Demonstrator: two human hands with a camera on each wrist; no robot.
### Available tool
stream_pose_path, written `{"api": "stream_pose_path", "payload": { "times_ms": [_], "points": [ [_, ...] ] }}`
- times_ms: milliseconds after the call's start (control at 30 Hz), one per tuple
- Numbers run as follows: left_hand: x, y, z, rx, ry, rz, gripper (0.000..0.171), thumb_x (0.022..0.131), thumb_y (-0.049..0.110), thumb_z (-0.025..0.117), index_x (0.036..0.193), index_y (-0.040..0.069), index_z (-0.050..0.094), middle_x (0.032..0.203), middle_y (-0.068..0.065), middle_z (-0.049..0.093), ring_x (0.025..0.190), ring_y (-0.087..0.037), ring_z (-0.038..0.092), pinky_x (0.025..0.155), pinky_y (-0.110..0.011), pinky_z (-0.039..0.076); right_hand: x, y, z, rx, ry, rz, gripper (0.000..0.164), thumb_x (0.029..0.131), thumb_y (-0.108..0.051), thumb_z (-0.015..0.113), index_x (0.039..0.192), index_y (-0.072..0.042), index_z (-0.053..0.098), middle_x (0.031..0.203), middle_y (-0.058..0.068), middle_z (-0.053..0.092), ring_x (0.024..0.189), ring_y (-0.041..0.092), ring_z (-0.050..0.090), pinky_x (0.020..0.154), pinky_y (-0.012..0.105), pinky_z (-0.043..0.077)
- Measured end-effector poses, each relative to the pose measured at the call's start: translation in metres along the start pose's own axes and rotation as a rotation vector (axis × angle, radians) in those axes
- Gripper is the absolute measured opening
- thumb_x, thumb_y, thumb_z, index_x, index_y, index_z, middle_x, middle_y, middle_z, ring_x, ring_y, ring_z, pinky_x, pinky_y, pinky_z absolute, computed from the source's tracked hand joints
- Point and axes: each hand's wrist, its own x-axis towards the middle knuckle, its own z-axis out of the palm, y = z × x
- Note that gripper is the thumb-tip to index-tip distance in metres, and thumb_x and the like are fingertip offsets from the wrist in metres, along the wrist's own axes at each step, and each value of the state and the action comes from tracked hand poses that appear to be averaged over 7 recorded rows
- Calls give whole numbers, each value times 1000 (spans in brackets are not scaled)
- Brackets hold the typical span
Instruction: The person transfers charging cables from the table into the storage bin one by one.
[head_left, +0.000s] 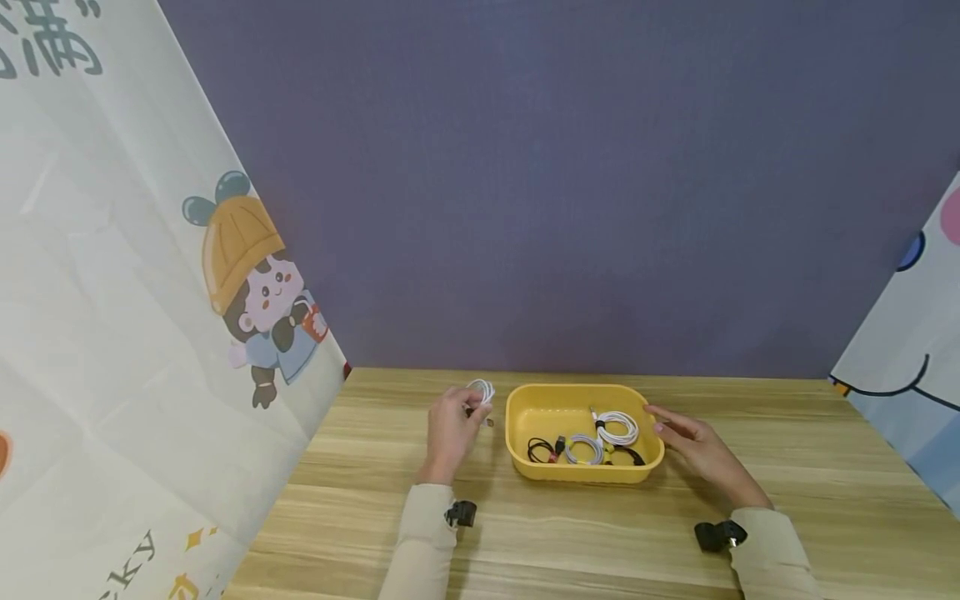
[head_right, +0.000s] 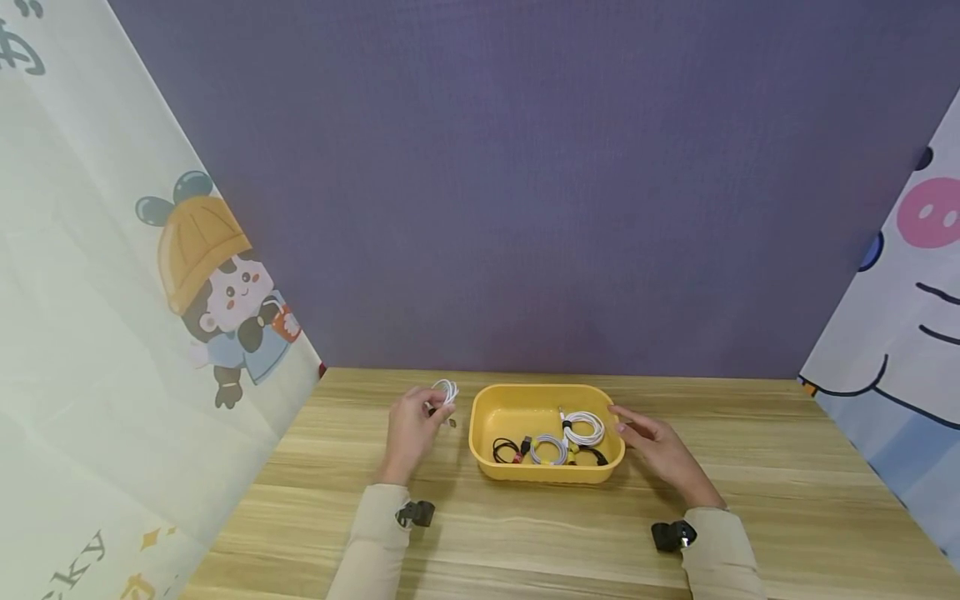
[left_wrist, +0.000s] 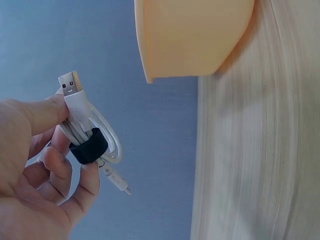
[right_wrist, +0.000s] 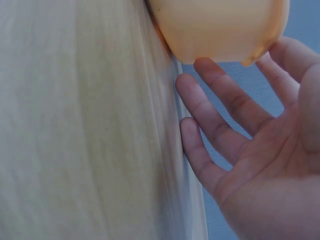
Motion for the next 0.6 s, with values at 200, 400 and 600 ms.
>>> {"api": "stream_pose_path", "payload": {
  "times_ms": [200,400,600],
  "points": [
    [-1,6,3,-6,3,28,16,81,11,86,92,2,79,82,-3,69,72,-12,62,61,-18,51,0,0,0,1,-1,2,53,108,-38,51,155,-14,46,160,22,41,111,-27,40,91,11,47],
    [-2,10,6,0,-8,43,15,82,12,86,91,3,78,82,-3,69,74,-13,64,63,-19,52,0,1,0,6,-5,-4,53,108,-37,51,155,-14,46,160,22,40,111,-26,41,91,11,48],
    [-2,13,10,-31,-32,50,16,83,12,85,93,2,79,83,-3,69,72,-10,61,60,-17,52,0,0,0,16,-5,-8,53,108,-36,51,155,-12,46,160,23,41,111,-27,42,91,11,48]
  ]
}}
